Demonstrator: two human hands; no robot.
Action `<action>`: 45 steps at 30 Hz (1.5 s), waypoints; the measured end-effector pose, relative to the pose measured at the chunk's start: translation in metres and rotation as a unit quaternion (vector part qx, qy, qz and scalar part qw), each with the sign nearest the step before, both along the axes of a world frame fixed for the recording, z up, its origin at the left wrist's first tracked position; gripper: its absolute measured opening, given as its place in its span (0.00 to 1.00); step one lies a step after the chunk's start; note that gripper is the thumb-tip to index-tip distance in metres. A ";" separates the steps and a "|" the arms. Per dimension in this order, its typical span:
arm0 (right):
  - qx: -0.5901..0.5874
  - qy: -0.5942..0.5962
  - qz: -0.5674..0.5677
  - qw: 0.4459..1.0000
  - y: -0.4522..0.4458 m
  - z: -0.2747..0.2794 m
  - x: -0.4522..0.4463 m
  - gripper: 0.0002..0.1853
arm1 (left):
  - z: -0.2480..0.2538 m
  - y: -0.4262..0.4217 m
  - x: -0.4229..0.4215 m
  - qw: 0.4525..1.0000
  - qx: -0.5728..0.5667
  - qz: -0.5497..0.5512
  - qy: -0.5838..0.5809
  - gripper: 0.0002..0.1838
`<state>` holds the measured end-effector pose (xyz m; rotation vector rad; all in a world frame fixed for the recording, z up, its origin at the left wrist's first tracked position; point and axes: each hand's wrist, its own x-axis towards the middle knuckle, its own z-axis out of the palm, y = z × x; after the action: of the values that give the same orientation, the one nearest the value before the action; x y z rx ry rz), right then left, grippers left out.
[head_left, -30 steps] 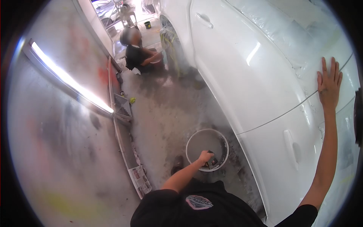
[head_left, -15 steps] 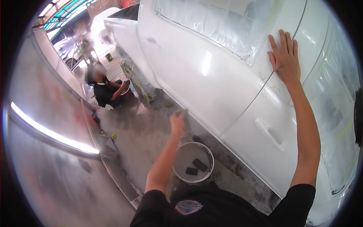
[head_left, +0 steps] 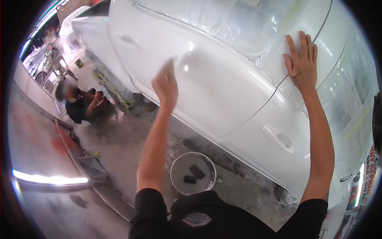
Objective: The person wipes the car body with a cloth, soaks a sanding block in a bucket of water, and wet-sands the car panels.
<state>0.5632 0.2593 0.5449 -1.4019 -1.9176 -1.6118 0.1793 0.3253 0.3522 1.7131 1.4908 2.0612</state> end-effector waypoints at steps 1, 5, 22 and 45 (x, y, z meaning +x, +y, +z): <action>0.001 -0.007 0.004 1.000 0.001 0.001 -0.001 0.31 | 0.022 0.018 -0.001 0.996 0.084 0.021 0.018 0.15; 0.009 -0.014 0.023 1.000 0.001 -0.002 0.002 0.30 | 0.030 0.075 0.043 0.980 0.155 -0.059 0.111 0.19; -0.005 0.020 0.057 0.998 -0.001 -0.001 0.007 0.31 | 0.017 0.063 0.082 0.964 0.146 -0.006 0.222 0.25; -0.045 0.005 0.048 0.998 -0.007 0.003 0.004 0.31 | 0.016 -0.009 0.140 0.940 0.160 -0.066 0.295 0.28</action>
<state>0.5669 0.2522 0.5480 -1.3251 -2.0421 -1.4909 0.3189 0.3159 0.3678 2.6559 1.1266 1.8913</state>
